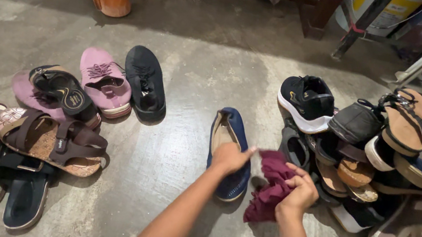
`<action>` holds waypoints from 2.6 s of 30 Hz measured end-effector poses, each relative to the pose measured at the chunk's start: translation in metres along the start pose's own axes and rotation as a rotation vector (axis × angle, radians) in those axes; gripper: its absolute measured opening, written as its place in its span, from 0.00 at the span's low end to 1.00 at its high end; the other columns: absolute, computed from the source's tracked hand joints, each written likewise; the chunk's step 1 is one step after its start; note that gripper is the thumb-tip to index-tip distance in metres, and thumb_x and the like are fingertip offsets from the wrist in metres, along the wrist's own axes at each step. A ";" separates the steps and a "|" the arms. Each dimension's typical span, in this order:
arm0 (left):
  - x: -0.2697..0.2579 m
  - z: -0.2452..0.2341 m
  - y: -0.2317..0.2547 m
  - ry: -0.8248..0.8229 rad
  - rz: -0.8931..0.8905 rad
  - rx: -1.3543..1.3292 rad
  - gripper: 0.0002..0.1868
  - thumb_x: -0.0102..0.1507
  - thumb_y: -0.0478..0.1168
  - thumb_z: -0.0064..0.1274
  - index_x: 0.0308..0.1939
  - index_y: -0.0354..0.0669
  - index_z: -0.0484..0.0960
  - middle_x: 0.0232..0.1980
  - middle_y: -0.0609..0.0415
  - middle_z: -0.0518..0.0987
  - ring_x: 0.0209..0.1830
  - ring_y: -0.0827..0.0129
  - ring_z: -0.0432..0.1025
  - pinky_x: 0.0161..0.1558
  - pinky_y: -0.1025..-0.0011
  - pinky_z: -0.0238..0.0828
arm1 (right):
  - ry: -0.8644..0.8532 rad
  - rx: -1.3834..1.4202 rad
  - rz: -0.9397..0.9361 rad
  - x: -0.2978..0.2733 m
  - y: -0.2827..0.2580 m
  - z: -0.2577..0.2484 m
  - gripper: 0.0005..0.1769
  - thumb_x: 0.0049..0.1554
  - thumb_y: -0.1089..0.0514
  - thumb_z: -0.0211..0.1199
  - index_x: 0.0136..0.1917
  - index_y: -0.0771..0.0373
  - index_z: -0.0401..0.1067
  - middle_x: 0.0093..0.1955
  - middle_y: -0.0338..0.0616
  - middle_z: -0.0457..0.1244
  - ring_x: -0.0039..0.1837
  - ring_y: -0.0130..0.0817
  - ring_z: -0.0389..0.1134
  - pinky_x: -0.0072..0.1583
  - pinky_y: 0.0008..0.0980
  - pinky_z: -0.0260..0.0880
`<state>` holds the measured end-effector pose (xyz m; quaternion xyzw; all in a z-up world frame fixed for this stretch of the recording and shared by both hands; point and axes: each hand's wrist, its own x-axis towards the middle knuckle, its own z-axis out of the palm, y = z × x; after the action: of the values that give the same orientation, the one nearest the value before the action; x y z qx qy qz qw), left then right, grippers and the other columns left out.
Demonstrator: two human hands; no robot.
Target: The person wipes multiple pairs of shoes with a maroon cloth, handling each shoe individually. They clean sandals, flats, and sneakers, then place the cleaned shoes into a pile on the right side of the frame.
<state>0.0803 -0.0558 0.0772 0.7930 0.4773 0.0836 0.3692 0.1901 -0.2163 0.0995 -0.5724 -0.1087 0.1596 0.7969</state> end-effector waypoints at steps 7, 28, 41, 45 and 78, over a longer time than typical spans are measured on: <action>0.005 0.005 -0.078 0.251 -0.030 -0.819 0.36 0.69 0.64 0.44 0.26 0.31 0.80 0.21 0.50 0.74 0.25 0.68 0.66 0.31 0.58 0.64 | -0.391 -0.635 -0.591 -0.133 -0.009 0.056 0.27 0.49 0.64 0.63 0.64 0.63 0.73 0.71 0.58 0.58 0.71 0.52 0.58 0.70 0.44 0.57; -0.025 0.006 -0.039 0.372 -0.089 -0.440 0.35 0.68 0.64 0.34 0.35 0.39 0.85 0.38 0.32 0.80 0.44 0.34 0.74 0.48 0.45 0.68 | -0.469 -0.900 -0.690 -0.040 0.009 0.106 0.16 0.52 0.59 0.60 0.53 0.59 0.78 0.65 0.52 0.67 0.63 0.58 0.66 0.66 0.45 0.62; -0.021 -0.067 0.025 0.480 -0.660 -1.520 0.40 0.68 0.68 0.35 0.55 0.31 0.76 0.61 0.35 0.78 0.60 0.44 0.74 0.65 0.53 0.67 | -0.065 -0.020 -0.225 -0.017 -0.062 0.057 0.06 0.43 0.68 0.53 0.33 0.73 0.71 0.44 0.51 0.71 0.47 0.38 0.68 0.55 0.30 0.64; -0.063 -0.116 0.020 0.004 -0.366 -2.150 0.49 0.62 0.72 0.39 0.70 0.33 0.64 0.67 0.42 0.73 0.62 0.51 0.71 0.66 0.52 0.62 | -0.057 -0.145 -0.474 -0.027 -0.121 0.083 0.16 0.51 0.67 0.57 0.52 0.68 0.78 0.57 0.51 0.68 0.57 0.40 0.66 0.63 0.34 0.63; -0.058 -0.114 0.055 -0.796 0.702 -2.281 0.58 0.64 0.84 0.38 0.66 0.28 0.69 0.70 0.43 0.73 0.66 0.47 0.69 0.71 0.52 0.63 | -0.184 -0.826 -1.105 0.002 -0.109 0.177 0.23 0.60 0.67 0.61 0.68 0.56 0.73 0.75 0.51 0.58 0.72 0.57 0.57 0.72 0.51 0.57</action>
<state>0.0320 -0.0607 0.2080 0.0774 -0.2469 0.2966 0.9193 0.1436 -0.0924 0.2597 -0.6737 -0.5029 -0.2758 0.4660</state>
